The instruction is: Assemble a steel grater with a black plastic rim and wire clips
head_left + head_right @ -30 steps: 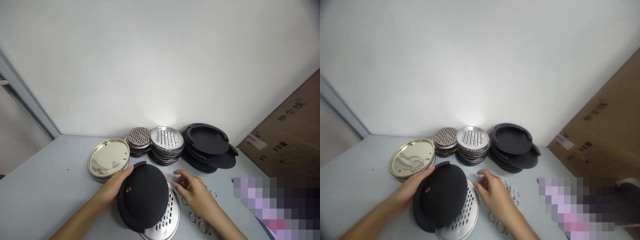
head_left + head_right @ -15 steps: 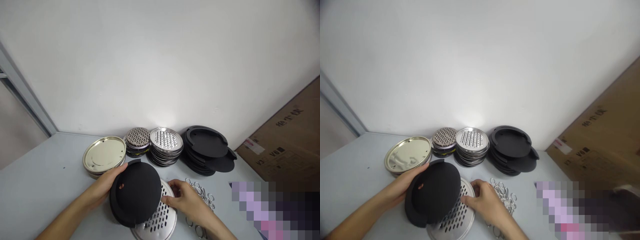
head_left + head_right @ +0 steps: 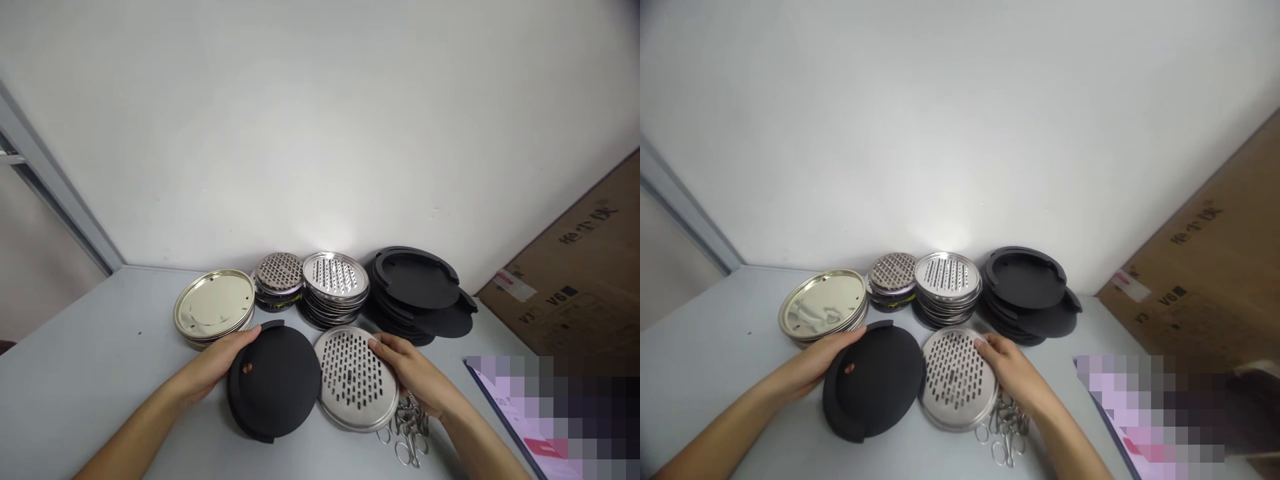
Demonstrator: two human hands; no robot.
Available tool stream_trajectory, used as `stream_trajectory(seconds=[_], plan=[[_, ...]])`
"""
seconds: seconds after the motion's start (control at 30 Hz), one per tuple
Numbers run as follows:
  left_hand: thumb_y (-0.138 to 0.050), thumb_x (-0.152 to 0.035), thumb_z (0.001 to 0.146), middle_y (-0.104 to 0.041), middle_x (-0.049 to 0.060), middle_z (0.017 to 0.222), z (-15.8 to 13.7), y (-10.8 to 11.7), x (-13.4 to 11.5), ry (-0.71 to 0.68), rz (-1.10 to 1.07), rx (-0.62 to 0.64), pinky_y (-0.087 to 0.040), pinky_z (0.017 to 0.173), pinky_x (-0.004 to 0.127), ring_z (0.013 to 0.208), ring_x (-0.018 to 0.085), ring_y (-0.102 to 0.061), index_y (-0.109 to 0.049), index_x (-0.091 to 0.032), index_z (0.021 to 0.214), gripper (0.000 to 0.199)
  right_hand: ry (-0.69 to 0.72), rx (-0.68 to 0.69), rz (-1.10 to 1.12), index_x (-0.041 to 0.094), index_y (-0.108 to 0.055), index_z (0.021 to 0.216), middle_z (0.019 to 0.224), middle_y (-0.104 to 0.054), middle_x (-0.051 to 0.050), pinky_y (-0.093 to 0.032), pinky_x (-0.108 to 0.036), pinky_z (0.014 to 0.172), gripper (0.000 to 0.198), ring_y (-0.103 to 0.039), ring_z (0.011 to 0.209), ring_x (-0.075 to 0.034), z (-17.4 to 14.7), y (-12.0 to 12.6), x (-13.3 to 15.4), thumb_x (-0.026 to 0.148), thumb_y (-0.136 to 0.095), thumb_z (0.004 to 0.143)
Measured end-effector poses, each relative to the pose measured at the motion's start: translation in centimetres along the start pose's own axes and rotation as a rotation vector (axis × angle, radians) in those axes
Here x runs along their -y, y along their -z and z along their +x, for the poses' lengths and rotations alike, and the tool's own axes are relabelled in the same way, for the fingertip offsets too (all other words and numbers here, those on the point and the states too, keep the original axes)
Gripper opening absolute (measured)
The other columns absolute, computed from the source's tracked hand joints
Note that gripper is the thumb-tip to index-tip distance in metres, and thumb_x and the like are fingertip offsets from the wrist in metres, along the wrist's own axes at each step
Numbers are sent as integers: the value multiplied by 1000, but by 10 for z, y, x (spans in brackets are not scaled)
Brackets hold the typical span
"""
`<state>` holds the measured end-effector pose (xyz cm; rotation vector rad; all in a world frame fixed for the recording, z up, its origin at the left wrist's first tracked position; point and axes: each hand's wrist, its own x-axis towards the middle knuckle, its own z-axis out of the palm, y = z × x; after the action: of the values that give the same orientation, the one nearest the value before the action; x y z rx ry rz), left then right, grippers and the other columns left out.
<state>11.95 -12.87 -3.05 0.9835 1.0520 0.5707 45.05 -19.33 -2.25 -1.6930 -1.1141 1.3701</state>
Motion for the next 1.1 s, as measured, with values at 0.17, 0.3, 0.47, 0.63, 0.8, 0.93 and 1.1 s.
stream_trajectory(seconds=[0.17,0.3,0.47,0.63,0.8,0.93,1.1], plan=[[-60,-59,88,-75,10,108,1,1,2,-17,65,-25,-53,77,29,98,25,-67,-74,-16,109,50,35,-128,-21,19,-67,90,82,-69,-5,-52,-30,67,33,-67,81,-23,3,18,-5,50,-59,85],[-61,-58,87,-74,7,107,1,-1,3,-36,109,-36,-51,81,30,99,25,-65,-74,-17,107,47,28,-51,105,19,-68,95,86,-72,-6,-54,-33,76,31,-69,86,-25,1,22,-4,47,-61,85],[-62,-60,86,-73,3,88,-2,-13,3,-71,183,-29,-50,79,30,87,22,-65,-75,-17,97,46,20,88,334,17,-68,100,87,-73,-5,-51,-31,76,34,-68,81,-20,0,0,-2,48,-67,85],[-59,-63,87,-70,2,79,-1,-25,7,-103,218,-29,-49,78,30,81,21,-62,-74,-17,91,48,69,78,333,15,-69,108,95,-75,-8,-50,-34,79,48,-68,86,-23,4,-23,-10,55,-70,81],[-58,-62,89,-72,2,89,0,-27,13,-90,188,-14,-49,81,30,84,20,-62,-74,-19,98,47,95,48,309,16,-68,112,108,-74,-11,-50,-37,87,52,-67,101,-28,4,-32,-11,59,-68,81],[-56,-62,90,-73,1,90,-4,-32,12,-61,164,-6,-49,79,29,83,20,-63,-74,-22,108,48,111,42,322,17,-68,113,106,-75,-10,-49,-37,89,52,-68,100,-27,4,-38,-14,59,-67,83],[-58,-60,90,-76,2,92,-2,-39,17,-77,63,-32,-49,81,30,80,20,-63,-73,-23,116,48,148,-30,295,18,-68,113,102,-75,-9,-51,-35,83,50,-69,95,-26,7,-47,-22,59,-63,85]])
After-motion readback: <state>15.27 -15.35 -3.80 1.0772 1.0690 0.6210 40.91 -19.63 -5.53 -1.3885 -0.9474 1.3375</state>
